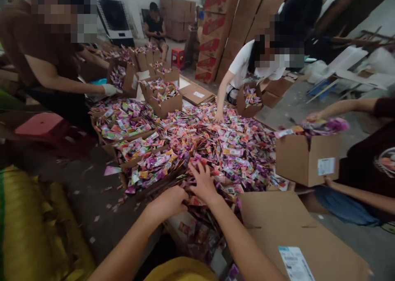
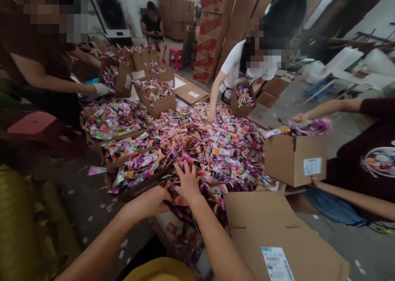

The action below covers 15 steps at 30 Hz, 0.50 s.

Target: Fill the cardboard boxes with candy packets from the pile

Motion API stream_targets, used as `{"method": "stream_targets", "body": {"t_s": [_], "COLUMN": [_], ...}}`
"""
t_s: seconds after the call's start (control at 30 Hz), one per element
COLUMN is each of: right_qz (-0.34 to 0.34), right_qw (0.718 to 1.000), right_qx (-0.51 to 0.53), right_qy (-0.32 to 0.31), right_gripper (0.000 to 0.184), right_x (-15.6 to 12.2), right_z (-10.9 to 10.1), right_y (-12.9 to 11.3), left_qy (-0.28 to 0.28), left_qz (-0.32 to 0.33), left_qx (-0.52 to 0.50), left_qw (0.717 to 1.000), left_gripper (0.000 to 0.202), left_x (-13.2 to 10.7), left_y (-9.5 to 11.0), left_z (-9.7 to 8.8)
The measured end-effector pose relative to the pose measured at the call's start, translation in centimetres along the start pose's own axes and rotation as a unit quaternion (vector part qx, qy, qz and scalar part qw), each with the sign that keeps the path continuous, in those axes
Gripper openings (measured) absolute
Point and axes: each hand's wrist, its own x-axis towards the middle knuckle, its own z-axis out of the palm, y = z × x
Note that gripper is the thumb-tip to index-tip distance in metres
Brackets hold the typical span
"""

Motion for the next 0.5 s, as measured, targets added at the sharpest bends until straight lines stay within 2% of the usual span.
{"method": "stream_targets", "body": {"t_s": [0.07, 0.13, 0.23, 0.3, 0.33, 0.4, 0.5], "right_qz": [-0.050, -0.069, 0.003, 0.054, 0.064, 0.060, 0.068], "right_qw": [0.999, 0.997, 1.000, 0.998, 0.997, 0.998, 0.993], "right_qx": [-0.003, 0.000, 0.012, 0.021, 0.025, 0.030, 0.079], "right_qy": [0.013, 0.041, 0.021, -0.013, -0.024, -0.022, 0.058], "right_gripper": [0.070, 0.048, 0.034, 0.034, 0.031, 0.021, 0.014], "right_x": [-0.4, -1.7, -3.9, -4.6, -4.6, -4.3, -3.7], "right_z": [1.3, 2.3, 3.9, 4.6, 4.5, 2.9, -2.6], "right_y": [-0.1, 1.0, 3.3, 4.3, 4.5, 4.8, 6.0], "left_qy": [0.062, 0.133, 0.229, 0.252, 0.251, 0.240, 0.224], "left_qz": [-0.039, -0.079, -0.136, -0.155, -0.162, -0.181, -0.204], "left_qx": [-0.004, -0.021, -0.032, -0.031, -0.032, -0.041, -0.069], "left_qw": [0.997, 0.988, 0.963, 0.955, 0.954, 0.953, 0.950], "left_gripper": [0.018, 0.019, 0.033, 0.050, 0.052, 0.043, 0.026], "left_x": [-1.0, -1.3, -0.4, 0.9, 1.5, 2.6, 3.2], "left_y": [-0.9, -1.9, -3.3, -4.2, -4.6, -5.6, -6.8], "left_z": [0.4, 1.1, 2.9, 4.1, 4.6, 5.3, 5.4]}}
